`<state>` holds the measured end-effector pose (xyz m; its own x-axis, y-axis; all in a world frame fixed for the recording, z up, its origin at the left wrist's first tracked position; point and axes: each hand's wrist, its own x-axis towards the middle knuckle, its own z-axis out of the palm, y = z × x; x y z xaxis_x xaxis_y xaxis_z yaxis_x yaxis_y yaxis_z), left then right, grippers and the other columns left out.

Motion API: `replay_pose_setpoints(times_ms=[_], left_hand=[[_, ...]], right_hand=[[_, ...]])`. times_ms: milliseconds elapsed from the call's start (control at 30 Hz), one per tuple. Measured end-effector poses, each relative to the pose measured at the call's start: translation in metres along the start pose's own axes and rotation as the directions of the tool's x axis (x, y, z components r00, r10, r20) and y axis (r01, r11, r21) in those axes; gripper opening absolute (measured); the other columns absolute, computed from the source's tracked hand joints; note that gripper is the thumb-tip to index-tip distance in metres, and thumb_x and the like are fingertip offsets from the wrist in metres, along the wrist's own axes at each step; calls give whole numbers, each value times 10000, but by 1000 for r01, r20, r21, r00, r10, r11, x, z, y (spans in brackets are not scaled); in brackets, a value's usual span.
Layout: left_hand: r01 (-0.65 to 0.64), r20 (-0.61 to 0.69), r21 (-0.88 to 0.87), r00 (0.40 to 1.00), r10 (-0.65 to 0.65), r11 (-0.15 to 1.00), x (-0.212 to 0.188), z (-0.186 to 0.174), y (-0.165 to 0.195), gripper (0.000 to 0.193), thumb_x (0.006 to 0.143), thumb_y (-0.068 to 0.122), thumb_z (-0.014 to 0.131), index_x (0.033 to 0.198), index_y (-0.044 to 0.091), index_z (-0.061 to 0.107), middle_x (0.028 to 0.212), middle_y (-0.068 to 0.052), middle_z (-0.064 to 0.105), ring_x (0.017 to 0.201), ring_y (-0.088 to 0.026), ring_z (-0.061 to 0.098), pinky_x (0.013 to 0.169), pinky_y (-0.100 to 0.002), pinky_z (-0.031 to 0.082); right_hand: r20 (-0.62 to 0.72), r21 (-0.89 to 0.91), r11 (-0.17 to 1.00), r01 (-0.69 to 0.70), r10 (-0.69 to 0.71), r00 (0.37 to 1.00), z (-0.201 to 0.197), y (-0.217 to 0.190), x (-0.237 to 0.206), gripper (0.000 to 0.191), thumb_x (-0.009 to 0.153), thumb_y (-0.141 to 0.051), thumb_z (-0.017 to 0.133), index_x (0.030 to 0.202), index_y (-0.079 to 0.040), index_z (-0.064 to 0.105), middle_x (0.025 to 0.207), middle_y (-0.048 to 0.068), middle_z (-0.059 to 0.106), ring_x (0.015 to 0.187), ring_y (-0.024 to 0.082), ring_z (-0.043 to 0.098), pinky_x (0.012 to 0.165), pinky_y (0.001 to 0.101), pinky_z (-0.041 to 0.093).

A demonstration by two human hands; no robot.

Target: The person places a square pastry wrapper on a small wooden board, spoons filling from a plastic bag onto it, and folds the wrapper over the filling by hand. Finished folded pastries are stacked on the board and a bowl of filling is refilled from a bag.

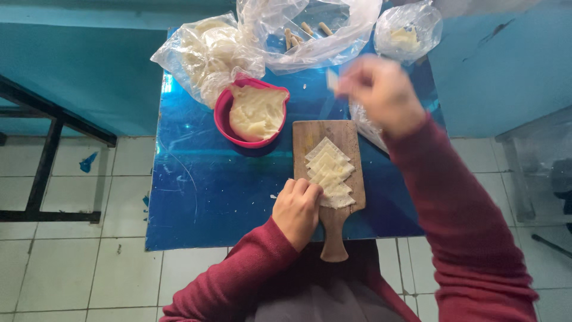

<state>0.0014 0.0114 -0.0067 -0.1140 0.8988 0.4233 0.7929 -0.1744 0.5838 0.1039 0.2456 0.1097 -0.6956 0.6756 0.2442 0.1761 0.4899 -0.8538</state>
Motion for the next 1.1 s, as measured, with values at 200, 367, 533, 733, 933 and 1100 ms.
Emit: replay_pose_setpoints(times_ms=[200, 367, 533, 733, 933, 1100], left_hand=[[1, -49, -103, 999, -6, 995, -6, -10, 1, 163, 868, 42, 681, 1030, 58, 681, 925, -106, 643, 890, -320, 591, 795, -398, 496], [42, -70, -93, 996, -48, 995, -8, -17, -2, 116, 908, 103, 704, 1016, 66, 688, 931, -97, 649, 885, -305, 593, 789, -392, 496], [47, -66, -86, 996, -53, 995, -6, -17, 0, 110, 915, 127, 709, 1005, 66, 694, 938, -96, 655, 882, -308, 595, 785, -400, 499], [74, -68, -83, 994, -80, 994, -5, -19, 5, 126, 899, 137, 727, 1000, 65, 702, 936, -99, 658, 873, -306, 601, 765, -396, 496], [87, -75, -44, 993, -90, 995, -8, -23, 4, 162, 888, 139, 738, 1021, 56, 699, 933, -99, 657, 862, -303, 594, 766, -390, 493], [96, -81, -31, 992, -98, 995, -8, -22, 5, 153, 889, 140, 737, 1014, 61, 698, 923, -89, 660, 856, -298, 593, 764, -389, 492]], right_hand=[[-223, -74, 991, 110, -124, 967, 3, -9, 7, 253, 1052, -146, 698, 1270, -31, 638, 1134, 34, 687, 877, 72, 641, 805, 240, 547], [-226, -556, 798, -235, 127, 966, -19, -1, -79, 141, 970, -230, 741, 1027, -101, 743, 955, 107, 744, 798, 231, 704, 722, 356, 536], [-268, -883, 402, -243, -8, 963, -38, 40, -133, 224, 894, -335, 806, 969, -131, 755, 902, 123, 724, 862, 358, 666, 685, 465, 524], [-341, -739, 560, -375, 169, 925, -44, 80, -140, 236, 894, -293, 791, 1028, -112, 721, 867, 69, 740, 859, 330, 688, 715, 472, 531], [-338, -691, 634, -347, 141, 931, -41, 69, -126, 280, 838, -266, 837, 1047, -111, 734, 819, 81, 733, 822, 306, 694, 709, 444, 533], [-397, -463, 847, -261, 65, 916, -38, 68, -104, 262, 901, -181, 807, 1121, -62, 727, 853, 73, 721, 752, 170, 679, 678, 309, 531]])
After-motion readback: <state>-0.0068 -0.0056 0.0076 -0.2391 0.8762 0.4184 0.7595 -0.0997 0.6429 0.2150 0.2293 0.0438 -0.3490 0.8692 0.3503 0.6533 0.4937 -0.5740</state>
